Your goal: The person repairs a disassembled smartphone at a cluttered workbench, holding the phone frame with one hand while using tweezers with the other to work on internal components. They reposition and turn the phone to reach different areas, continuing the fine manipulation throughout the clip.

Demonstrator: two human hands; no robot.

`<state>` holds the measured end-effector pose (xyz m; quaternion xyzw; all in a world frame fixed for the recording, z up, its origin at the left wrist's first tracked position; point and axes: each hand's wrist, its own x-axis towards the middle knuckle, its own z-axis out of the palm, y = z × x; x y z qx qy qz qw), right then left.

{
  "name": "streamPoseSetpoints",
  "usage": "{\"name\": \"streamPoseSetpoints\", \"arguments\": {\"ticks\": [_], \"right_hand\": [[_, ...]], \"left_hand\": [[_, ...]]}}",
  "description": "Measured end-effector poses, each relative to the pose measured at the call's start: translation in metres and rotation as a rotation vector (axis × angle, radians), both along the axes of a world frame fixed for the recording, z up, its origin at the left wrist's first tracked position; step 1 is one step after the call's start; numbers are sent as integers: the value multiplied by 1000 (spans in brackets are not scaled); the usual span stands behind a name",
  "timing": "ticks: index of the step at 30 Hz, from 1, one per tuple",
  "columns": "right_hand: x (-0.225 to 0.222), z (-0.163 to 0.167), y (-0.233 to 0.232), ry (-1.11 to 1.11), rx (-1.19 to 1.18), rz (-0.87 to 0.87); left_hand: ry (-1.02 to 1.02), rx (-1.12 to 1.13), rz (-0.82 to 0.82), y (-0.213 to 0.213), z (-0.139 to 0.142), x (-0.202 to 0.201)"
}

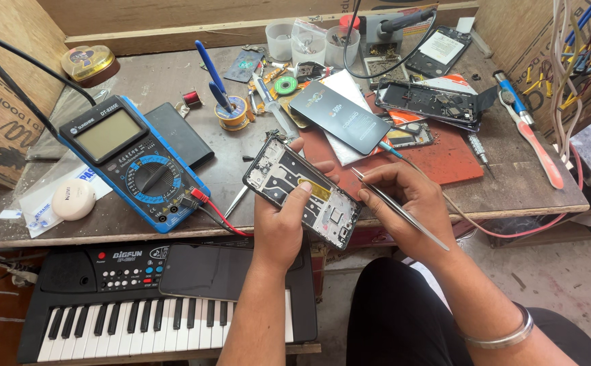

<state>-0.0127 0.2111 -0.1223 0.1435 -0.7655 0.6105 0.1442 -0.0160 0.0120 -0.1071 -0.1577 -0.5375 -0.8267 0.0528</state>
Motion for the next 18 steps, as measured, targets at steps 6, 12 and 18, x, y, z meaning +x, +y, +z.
{"name": "streamPoseSetpoints", "arguments": {"ticks": [6, 12, 18], "right_hand": [[0, 1, -1, -6, 7, -7], [0, 3, 0, 12, 19, -4], [0, 2, 1, 12, 30, -13]], "left_hand": [[-13, -3, -1, -1, 2, 0], [-72, 57, -18, -2, 6, 2], [-55, 101, -40, -1, 4, 4]]}}
